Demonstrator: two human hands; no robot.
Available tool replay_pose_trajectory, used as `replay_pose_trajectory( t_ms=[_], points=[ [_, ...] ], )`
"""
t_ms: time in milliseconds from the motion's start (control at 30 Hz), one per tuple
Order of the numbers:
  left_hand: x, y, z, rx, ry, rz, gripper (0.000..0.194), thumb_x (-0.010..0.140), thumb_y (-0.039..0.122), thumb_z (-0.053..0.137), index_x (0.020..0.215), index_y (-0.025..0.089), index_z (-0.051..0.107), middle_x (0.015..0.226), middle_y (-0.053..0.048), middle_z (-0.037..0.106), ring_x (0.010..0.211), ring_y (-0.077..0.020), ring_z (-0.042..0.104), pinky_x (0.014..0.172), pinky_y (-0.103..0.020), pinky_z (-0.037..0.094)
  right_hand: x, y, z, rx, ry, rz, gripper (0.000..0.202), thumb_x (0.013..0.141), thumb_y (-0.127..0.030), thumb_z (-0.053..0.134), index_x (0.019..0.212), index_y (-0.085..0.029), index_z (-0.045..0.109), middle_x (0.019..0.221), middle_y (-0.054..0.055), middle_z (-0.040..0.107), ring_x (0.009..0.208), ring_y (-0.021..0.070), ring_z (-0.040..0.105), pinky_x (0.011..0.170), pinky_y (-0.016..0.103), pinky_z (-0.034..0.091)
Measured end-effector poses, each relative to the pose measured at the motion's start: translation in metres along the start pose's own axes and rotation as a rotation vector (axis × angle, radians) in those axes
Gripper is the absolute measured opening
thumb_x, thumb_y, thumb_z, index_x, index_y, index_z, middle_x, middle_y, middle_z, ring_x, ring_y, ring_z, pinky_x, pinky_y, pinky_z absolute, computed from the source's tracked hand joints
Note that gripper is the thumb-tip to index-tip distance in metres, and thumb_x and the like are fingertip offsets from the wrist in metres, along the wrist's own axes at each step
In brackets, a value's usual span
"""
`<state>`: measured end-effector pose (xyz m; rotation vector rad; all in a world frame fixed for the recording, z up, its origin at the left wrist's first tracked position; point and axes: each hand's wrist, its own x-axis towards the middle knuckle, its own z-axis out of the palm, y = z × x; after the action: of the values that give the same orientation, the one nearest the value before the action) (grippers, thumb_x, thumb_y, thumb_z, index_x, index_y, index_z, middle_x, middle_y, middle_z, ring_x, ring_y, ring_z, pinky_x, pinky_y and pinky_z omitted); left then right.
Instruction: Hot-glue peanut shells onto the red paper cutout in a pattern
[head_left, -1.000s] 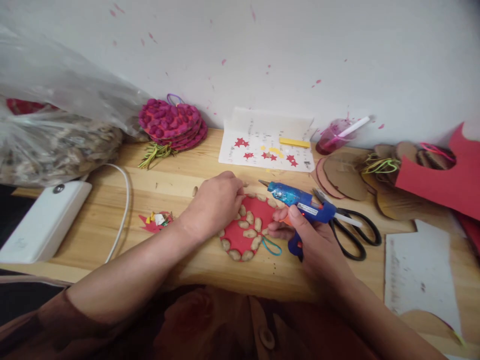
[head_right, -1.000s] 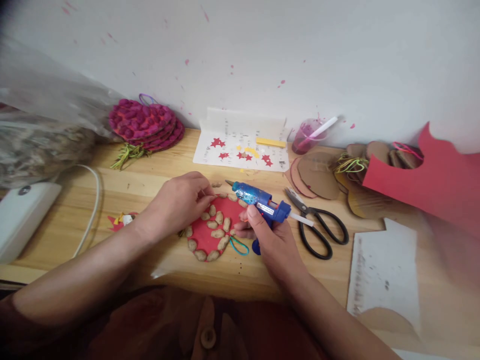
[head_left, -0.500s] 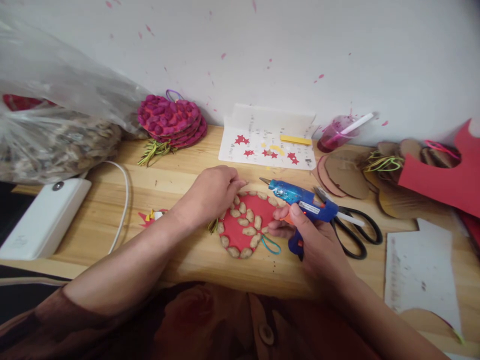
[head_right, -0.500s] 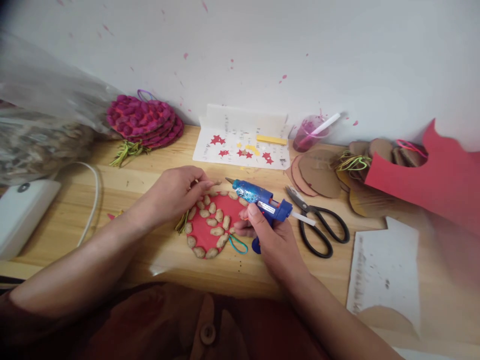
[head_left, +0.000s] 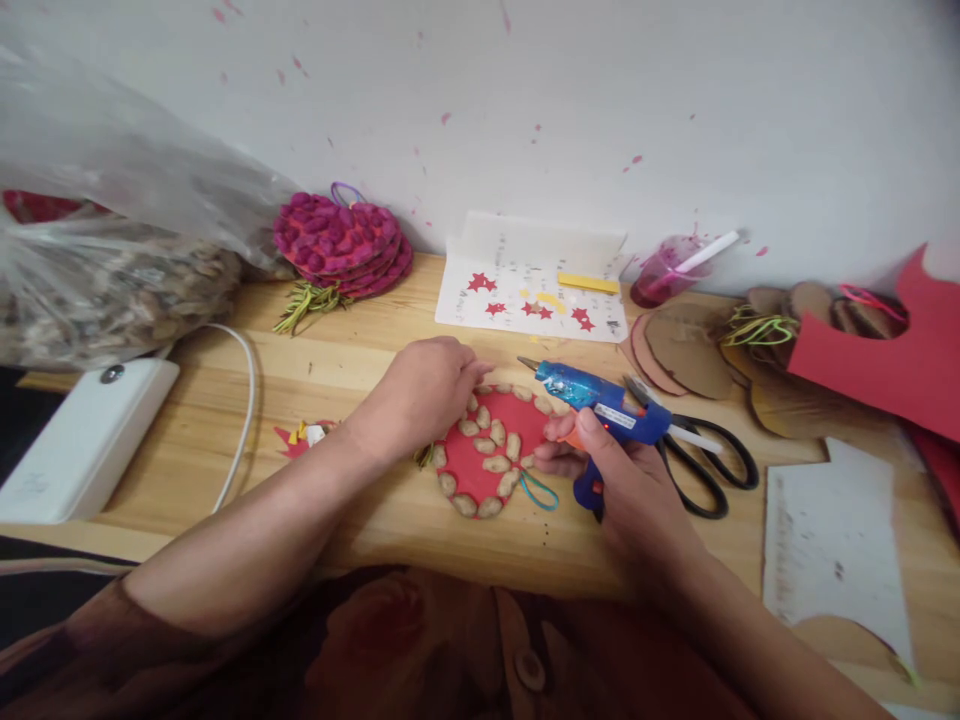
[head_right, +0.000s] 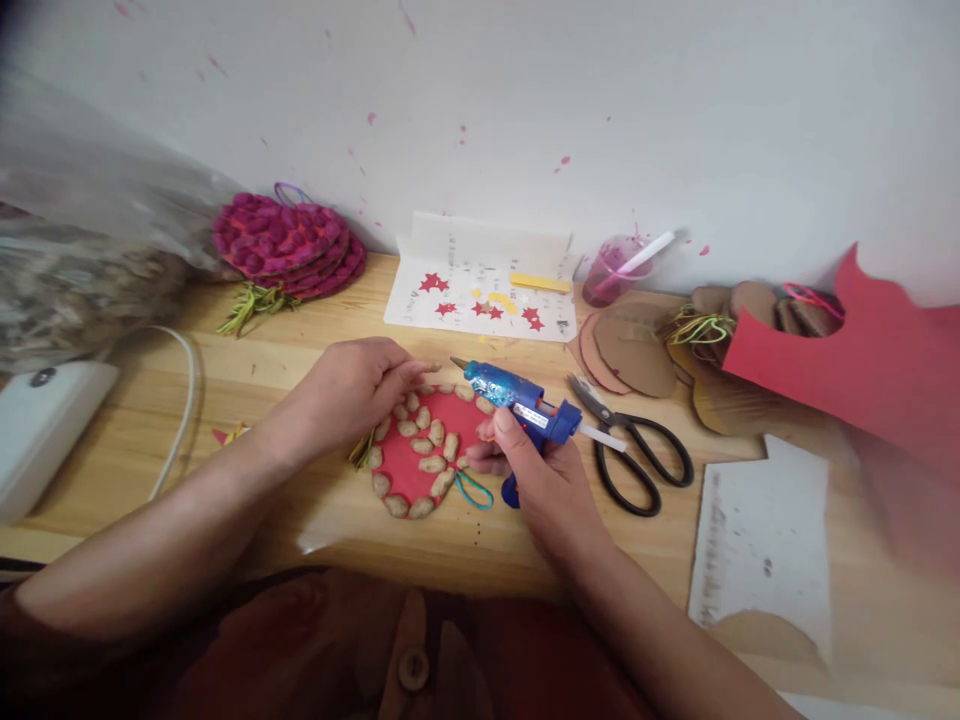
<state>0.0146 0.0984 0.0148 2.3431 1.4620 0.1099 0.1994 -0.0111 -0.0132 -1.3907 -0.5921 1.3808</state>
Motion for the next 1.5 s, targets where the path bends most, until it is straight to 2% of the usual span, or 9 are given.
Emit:
replay_pose_trajectory(
  t_ms=[133,267,367,500,633,833,1200,1500],
  points=[
    [0.000,-0.001,0.001,-0.019,0.001,0.000,0.033,0.100,0.025,0.044,0.090,0.014,0.074,0.094,-0.010,0.075,0.087,-0.0217,0.067,0.079,-0.030,0.046,0.000,0.000,0.000,0.004,-0.001,-0.006,0.034,0.077,-0.055,0.080,0.081,-0.021,0.074,0.084,0.003,0.072,0.066,0.0167,0.071,0.061,0.029,0.060],
    [0.000,-0.002,0.000,0.003,0.011,0.010,0.035,0.099,0.035,0.051,0.080,0.016,0.073,0.081,-0.007,0.072,0.074,-0.0196,0.063,0.069,-0.030,0.042,0.000,0.001,0.000,0.017,0.013,-0.004,0.032,0.078,-0.053,0.080,0.082,-0.021,0.075,0.086,0.003,0.071,0.067,0.0158,0.070,0.063,0.028,0.061],
    [0.001,-0.001,-0.001,0.008,0.008,-0.004,0.040,0.099,0.040,0.051,0.077,0.015,0.072,0.078,-0.008,0.071,0.072,-0.0199,0.062,0.068,-0.031,0.043,0.000,0.002,-0.001,0.016,0.010,-0.003,0.033,0.077,-0.053,0.080,0.080,-0.021,0.074,0.085,0.003,0.071,0.066,0.0157,0.070,0.060,0.027,0.059],
    [0.002,-0.003,0.001,-0.004,0.011,-0.008,0.035,0.100,0.029,0.047,0.086,0.013,0.075,0.089,-0.010,0.074,0.082,-0.0222,0.066,0.076,-0.031,0.046,0.001,0.003,-0.002,0.016,0.004,0.002,0.033,0.078,-0.053,0.080,0.081,-0.021,0.074,0.085,0.003,0.071,0.067,0.0161,0.071,0.060,0.027,0.059],
    [0.002,-0.007,0.005,-0.112,0.034,-0.009,0.022,0.091,0.018,0.056,0.098,0.018,0.077,0.096,-0.006,0.076,0.086,-0.0200,0.068,0.081,-0.029,0.048,0.001,0.001,0.000,0.014,0.010,0.008,0.035,0.076,-0.054,0.082,0.083,-0.021,0.075,0.086,0.004,0.071,0.068,0.0167,0.071,0.061,0.028,0.060],
    [0.001,-0.008,0.009,-0.159,0.024,-0.030,0.013,0.085,0.020,0.064,0.087,0.020,0.077,0.094,-0.004,0.076,0.078,-0.0183,0.067,0.075,-0.030,0.049,0.000,0.001,-0.001,-0.004,0.008,0.014,0.036,0.075,-0.055,0.082,0.085,-0.022,0.076,0.088,0.004,0.072,0.067,0.0159,0.071,0.065,0.030,0.061],
    [-0.001,-0.006,0.012,-0.131,0.055,-0.010,0.012,0.084,0.021,0.066,0.086,0.020,0.078,0.090,-0.004,0.075,0.076,-0.0190,0.066,0.072,-0.030,0.047,-0.002,-0.001,0.000,-0.022,0.008,0.011,0.035,0.076,-0.055,0.080,0.085,-0.021,0.075,0.088,0.004,0.072,0.069,0.0160,0.070,0.070,0.032,0.063],
    [-0.002,-0.005,0.013,-0.074,0.065,0.041,0.015,0.086,0.018,0.061,0.087,0.019,0.077,0.095,-0.005,0.075,0.083,-0.0211,0.067,0.075,-0.032,0.047,0.001,0.002,-0.001,-0.027,-0.007,-0.009,0.034,0.078,-0.054,0.080,0.083,-0.021,0.073,0.087,0.003,0.071,0.070,0.0158,0.071,0.068,0.030,0.064]
  ],
)
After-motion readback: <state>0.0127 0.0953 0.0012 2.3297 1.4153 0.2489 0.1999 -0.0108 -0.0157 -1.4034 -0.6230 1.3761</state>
